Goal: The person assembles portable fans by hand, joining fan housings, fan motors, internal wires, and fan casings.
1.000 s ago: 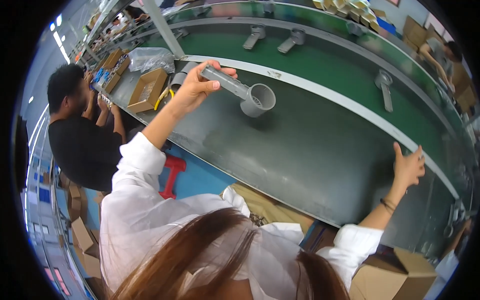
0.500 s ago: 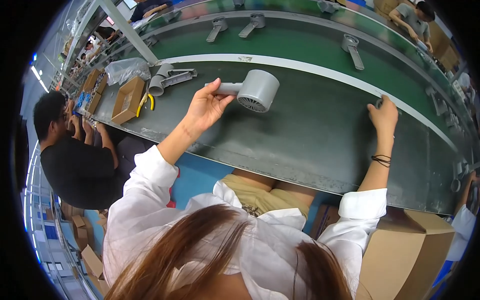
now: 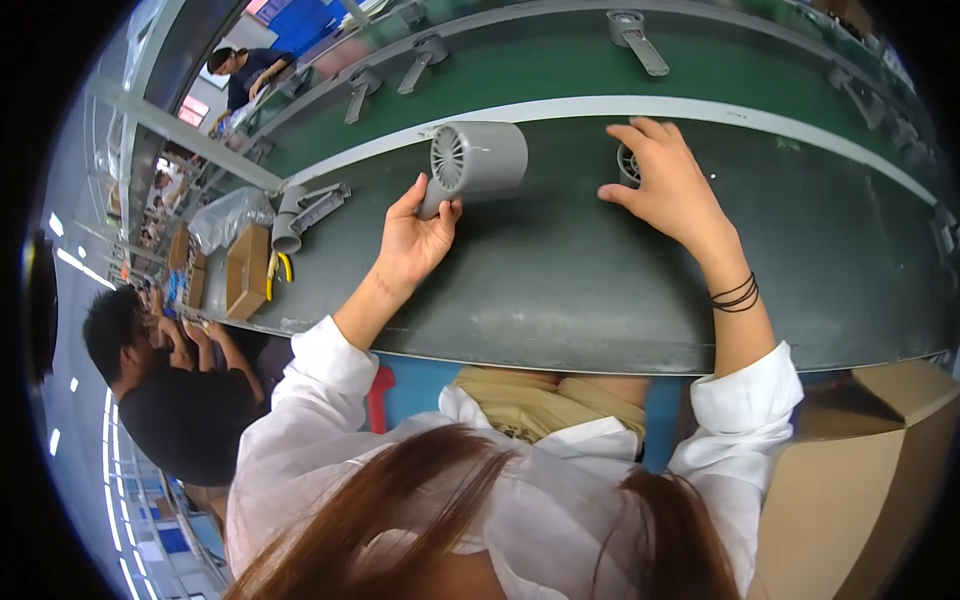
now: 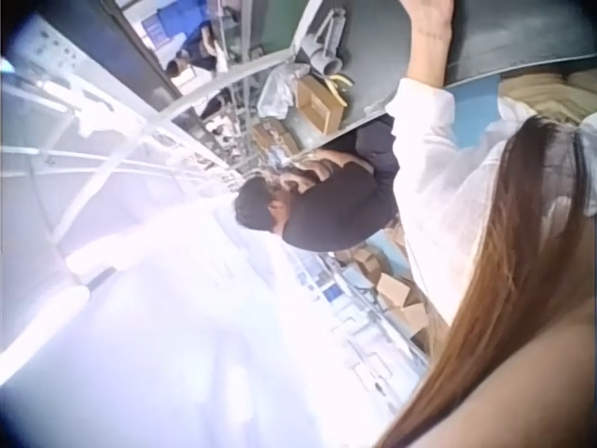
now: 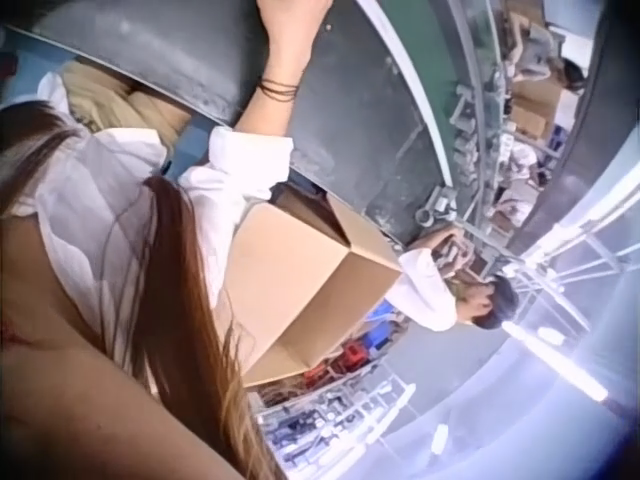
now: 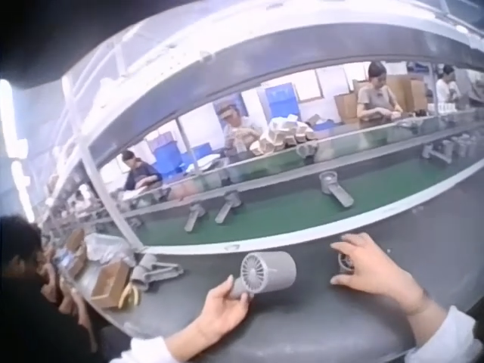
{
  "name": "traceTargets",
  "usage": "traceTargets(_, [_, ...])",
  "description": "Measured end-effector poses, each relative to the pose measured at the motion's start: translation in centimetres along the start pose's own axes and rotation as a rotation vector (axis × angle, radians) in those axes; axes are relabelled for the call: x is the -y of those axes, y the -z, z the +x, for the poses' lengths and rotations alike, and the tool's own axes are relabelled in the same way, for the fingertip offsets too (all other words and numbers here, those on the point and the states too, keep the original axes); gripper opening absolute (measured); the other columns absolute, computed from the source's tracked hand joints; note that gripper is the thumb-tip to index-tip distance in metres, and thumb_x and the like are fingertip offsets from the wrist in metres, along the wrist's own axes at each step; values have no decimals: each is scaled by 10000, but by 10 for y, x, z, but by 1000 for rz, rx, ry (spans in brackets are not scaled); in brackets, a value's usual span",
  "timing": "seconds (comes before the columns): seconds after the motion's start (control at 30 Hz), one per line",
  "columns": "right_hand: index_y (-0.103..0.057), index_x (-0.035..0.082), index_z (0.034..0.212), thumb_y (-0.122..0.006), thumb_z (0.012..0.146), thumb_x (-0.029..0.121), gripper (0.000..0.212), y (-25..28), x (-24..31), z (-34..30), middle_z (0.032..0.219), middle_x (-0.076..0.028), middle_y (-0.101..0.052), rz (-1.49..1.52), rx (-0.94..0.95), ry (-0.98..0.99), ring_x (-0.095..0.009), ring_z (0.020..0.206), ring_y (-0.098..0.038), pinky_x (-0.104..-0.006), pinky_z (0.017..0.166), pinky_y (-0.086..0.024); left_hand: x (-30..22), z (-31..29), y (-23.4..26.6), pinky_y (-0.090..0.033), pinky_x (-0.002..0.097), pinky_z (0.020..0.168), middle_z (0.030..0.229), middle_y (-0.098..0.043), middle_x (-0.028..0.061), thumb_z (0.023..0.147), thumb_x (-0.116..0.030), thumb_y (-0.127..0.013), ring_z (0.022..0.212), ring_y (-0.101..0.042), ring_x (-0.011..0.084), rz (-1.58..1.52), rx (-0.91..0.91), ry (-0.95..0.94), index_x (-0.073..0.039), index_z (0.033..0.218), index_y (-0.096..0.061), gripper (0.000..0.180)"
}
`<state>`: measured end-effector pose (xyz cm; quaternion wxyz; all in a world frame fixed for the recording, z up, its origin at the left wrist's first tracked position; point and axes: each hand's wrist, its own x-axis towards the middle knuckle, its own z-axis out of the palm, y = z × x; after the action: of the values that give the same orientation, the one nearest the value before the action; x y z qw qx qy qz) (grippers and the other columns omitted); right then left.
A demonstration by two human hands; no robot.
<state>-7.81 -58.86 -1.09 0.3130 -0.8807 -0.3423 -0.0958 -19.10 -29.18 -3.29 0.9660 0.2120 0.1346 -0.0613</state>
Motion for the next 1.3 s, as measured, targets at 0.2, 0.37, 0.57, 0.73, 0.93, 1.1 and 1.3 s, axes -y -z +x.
traceTargets(0.2, [-508, 58, 1304, -748, 717, 196, 650, 12, 31, 1, 1326, -134, -517, 198, -206, 316, -304, 1169, -515, -399, 981, -417, 11, 11, 0, -614, 323, 723, 1035, -641, 183, 947, -230, -541, 922, -650, 328, -91, 131, 69, 7, 1004, -599, 251])
traceTargets(0.37, [-431, 16, 1363, -748, 728, 338, 780, 3, 58, -9, 1333, -121, -508, 847, -30, 273, -221, 1164, -513, -348, 991, -395, 27, 14, -20, -610, 337, 739, 1048, -639, 164, 956, -225, -521, 938, -652, 301, -31, -17, 94, -21, 972, -600, 220])
traceTargets(0.57, [-538, -25, 1248, -722, 752, 317, 630, 1, 59, -8, 1192, -115, -565, 996, 55, 245, -195, 1082, -550, -314, 939, -413, 40, 8, -37, -531, 383, 920, 1034, -638, 141, 960, -227, -518, 1001, -625, 270, 135, -15, 136, -58, 955, -576, 178])
traceTargets(0.73, [-563, -46, 1203, -677, 776, 338, 586, -3, 69, -12, 1098, -110, -590, 1248, 89, 136, -181, 1005, -578, -287, 896, -431, 38, 10, -29, -539, 387, 910, 1016, -641, 129, 949, -192, -538, 984, -631, 274, 86, -36, 158, -75, 957, -574, 123])
traceTargets(0.93, [-588, -50, 1059, -455, 925, 287, 386, -14, 66, -15, 972, -96, -626, 1206, -29, -3, -140, 904, -590, -251, 820, -446, 40, 14, -17, -619, 343, 728, 995, -646, 134, 946, -184, -543, 880, -671, 286, 110, -11, 96, -59, 948, -607, 140])
traceTargets(1.1, [-567, -52, 1087, -430, 919, 263, 383, -11, 72, -13, 1013, -118, -627, 1219, -26, -6, -158, 940, -595, -264, 845, -449, 39, 13, -22, -618, 328, 733, 986, -649, 140, 951, -220, -539, 908, -668, 281, 122, -77, 115, -51, 943, -609, 183])
traceTargets(1.3, [-457, -96, 1249, -535, 775, 311, 630, -8, 69, -11, 1233, -183, -539, 1423, 119, 81, -224, 1129, -551, -323, 980, -411, 37, 11, -20, -618, 330, 737, 1023, -637, 158, 958, -234, -524, 915, -664, 294, 42, -63, 130, -30, 950, -598, 216])
